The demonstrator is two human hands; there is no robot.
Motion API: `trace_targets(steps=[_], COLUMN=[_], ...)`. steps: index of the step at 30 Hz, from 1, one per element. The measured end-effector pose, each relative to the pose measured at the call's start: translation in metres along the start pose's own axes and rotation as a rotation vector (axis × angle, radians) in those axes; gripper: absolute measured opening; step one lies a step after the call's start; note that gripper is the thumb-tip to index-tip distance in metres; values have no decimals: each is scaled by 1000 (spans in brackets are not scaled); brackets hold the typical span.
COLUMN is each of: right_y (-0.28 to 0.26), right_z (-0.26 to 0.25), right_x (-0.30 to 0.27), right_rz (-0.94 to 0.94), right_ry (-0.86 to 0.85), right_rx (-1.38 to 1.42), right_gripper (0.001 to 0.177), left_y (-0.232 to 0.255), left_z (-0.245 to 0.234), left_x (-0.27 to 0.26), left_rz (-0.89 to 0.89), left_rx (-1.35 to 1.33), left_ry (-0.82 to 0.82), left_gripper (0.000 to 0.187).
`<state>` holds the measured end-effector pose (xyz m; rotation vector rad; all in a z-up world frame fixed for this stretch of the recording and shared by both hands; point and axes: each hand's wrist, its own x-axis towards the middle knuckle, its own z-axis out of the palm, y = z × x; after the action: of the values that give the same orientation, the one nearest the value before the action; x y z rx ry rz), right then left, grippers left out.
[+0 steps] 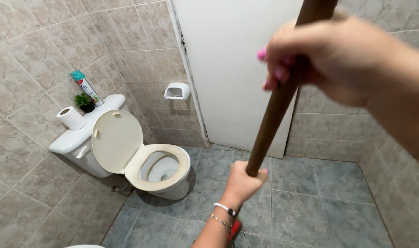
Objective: Cleaning the floor of a bathroom using a broom.
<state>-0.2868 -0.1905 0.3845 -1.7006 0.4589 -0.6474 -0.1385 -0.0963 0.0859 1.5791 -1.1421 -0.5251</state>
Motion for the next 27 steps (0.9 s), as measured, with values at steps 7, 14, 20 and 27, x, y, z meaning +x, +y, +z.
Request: trace_targets(steps=[7, 14, 20, 27], right_y=[12, 30, 15, 51], right_z=[-15, -6, -35, -63], right_x=[-11, 17, 68, 161], right_rz=[-271, -111, -295, -303], right_ry=[-98, -136, -166, -229], right_rx=[81, 131, 324, 422], right_gripper=[21, 28, 27, 35], left_y=[-3, -32, -2, 11], left_z=[-8, -8, -5, -6], left_x=[6, 14, 76, 183], left_rz=[-5, -180, -102, -140], left_rx=[78, 18, -24, 69], left_ry=[39, -55, -52, -7], left_gripper=[34, 37, 43, 36])
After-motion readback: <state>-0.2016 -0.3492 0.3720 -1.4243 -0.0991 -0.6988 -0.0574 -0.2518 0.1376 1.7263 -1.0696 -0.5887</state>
